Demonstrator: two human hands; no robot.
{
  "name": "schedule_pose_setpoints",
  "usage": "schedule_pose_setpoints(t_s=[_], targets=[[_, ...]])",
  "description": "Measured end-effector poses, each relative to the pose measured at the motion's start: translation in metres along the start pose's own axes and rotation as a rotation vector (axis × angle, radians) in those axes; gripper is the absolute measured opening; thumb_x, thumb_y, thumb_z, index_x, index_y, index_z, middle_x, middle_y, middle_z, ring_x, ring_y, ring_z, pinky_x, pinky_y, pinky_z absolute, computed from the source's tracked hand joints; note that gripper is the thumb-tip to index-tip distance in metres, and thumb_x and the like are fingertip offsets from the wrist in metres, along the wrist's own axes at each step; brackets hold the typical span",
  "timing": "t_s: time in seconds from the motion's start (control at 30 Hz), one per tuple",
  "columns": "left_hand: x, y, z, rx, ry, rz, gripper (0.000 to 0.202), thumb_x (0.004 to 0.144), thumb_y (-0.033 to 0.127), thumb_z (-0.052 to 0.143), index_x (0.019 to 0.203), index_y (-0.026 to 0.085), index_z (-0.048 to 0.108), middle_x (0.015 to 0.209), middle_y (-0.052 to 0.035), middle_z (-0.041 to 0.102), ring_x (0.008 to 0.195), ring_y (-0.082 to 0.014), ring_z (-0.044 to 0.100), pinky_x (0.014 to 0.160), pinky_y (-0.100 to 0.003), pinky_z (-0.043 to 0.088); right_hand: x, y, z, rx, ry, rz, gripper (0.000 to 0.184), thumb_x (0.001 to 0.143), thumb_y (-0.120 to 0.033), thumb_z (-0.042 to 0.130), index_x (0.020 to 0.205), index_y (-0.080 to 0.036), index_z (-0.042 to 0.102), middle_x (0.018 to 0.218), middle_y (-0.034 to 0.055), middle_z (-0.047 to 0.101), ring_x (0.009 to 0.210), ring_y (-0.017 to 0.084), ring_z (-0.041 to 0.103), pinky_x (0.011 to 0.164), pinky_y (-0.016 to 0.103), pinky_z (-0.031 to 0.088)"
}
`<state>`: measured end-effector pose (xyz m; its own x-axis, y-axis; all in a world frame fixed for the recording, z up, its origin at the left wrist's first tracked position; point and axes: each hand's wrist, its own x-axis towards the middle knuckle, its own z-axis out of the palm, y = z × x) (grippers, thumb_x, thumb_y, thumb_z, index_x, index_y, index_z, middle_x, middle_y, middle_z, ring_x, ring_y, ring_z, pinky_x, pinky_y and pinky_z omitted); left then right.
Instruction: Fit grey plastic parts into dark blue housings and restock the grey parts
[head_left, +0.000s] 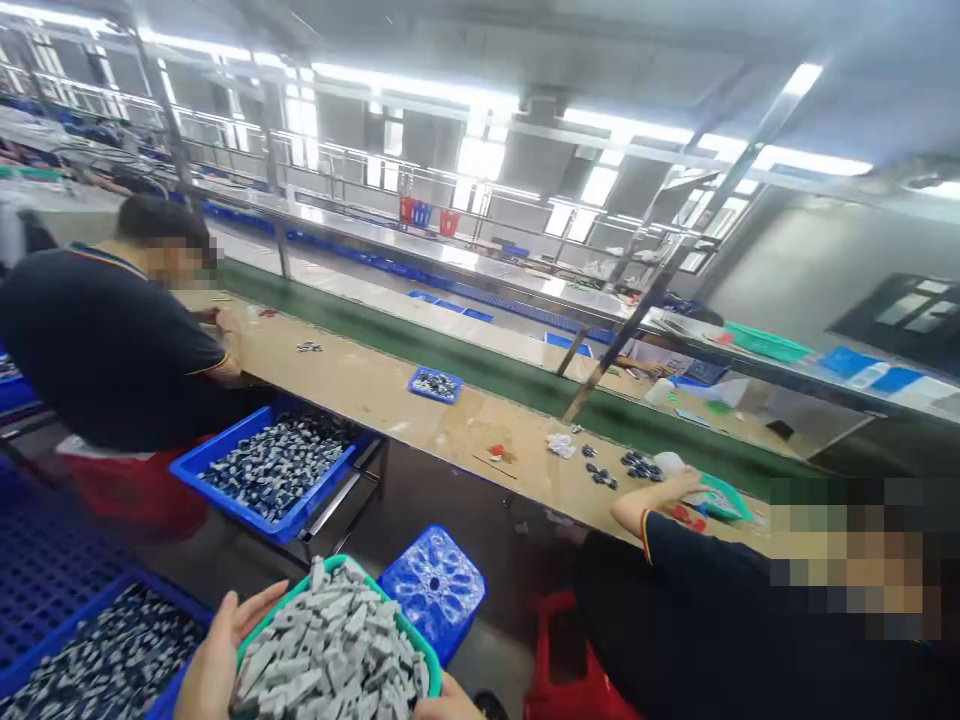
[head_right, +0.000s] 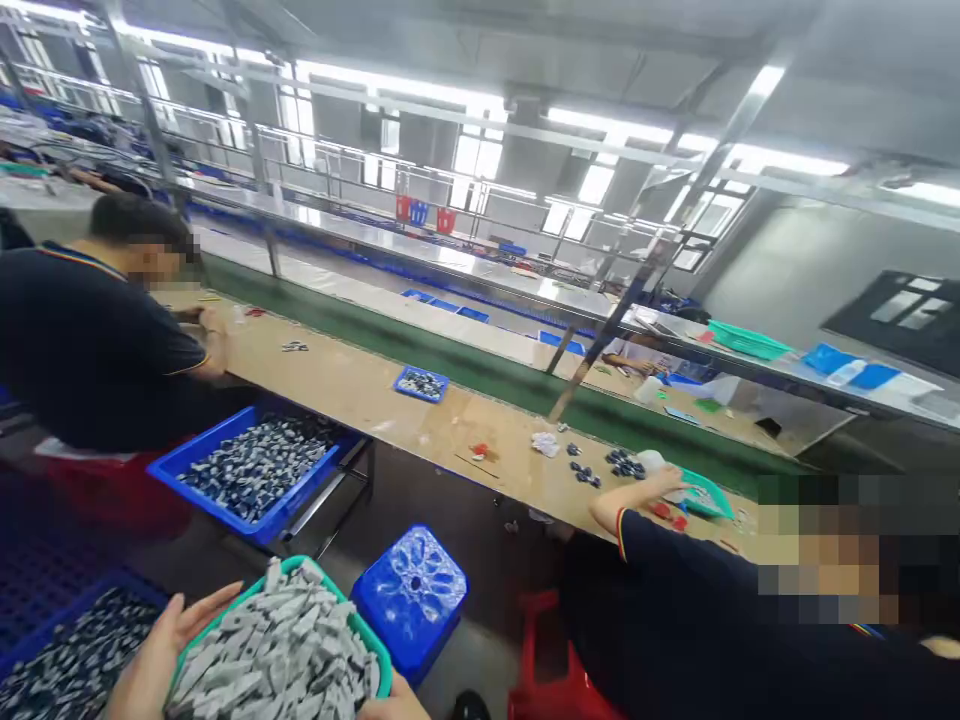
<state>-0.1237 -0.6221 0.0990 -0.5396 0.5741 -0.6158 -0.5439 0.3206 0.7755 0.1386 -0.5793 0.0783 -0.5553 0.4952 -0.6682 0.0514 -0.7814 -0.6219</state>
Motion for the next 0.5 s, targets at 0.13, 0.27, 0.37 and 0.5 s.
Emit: schedule_pose_setpoints(t_s=[0.13, 0.27, 0.37, 0.5], targets=[[0.026, 0.024, 0.118, 0.015, -0.072, 0.069, 0.049, 0.097, 0.046, 0.033, 0.09, 0.013, 0.068, 0.092, -0.0097, 0.074, 0.094, -0.0238, 0.069, 0.09, -0.039, 0.051, 0.018, -0.075, -0.079, 0.021, 0.024, 0.034, 0.058, 0.047, -0.012, 0.047, 0.104, -0.018, 0.055, 0.064, -0.0004, 0.066, 0.042, 0.014, 0.061, 0.037, 0.02, 0.048], [0.082, 0.034, 0.248, -0.031, -0.088, 0.199, 0.045, 0.097, 0.05, 0.041, 0.096, 0.012, 0.066, 0.096, -0.0073, 0.07, 0.09, -0.0189, 0.066, 0.09, -0.04, 0.048, 0.071, -0.187, -0.177, -0.057, 0.021, 0.051, 0.047, 0.057, -0.003, 0.05, 0.102, -0.014, 0.055, 0.062, -0.0009, 0.065, 0.044, 0.012, 0.061, 0.04, 0.02, 0.052], [0.13, 0.037, 0.339, -0.082, -0.057, 0.252, 0.042, 0.098, 0.048, 0.041, 0.104, 0.013, 0.063, 0.101, -0.0076, 0.067, 0.09, -0.0189, 0.065, 0.087, -0.04, 0.05, 0.123, -0.272, -0.243, -0.125, 0.05, 0.054, 0.021, 0.081, -0.007, 0.055, 0.101, -0.014, 0.056, 0.069, -0.0025, 0.063, 0.048, 0.009, 0.058, 0.044, 0.019, 0.051], [0.187, 0.034, 0.438, -0.038, -0.043, 0.243, 0.039, 0.096, 0.047, 0.046, 0.109, 0.013, 0.061, 0.107, -0.0087, 0.066, 0.095, -0.0201, 0.064, 0.089, -0.042, 0.05, 0.188, -0.367, -0.318, -0.173, 0.139, -0.017, 0.016, 0.095, -0.027, 0.056, 0.101, -0.012, 0.059, 0.081, -0.0009, 0.062, 0.059, 0.007, 0.058, 0.052, 0.02, 0.052]])
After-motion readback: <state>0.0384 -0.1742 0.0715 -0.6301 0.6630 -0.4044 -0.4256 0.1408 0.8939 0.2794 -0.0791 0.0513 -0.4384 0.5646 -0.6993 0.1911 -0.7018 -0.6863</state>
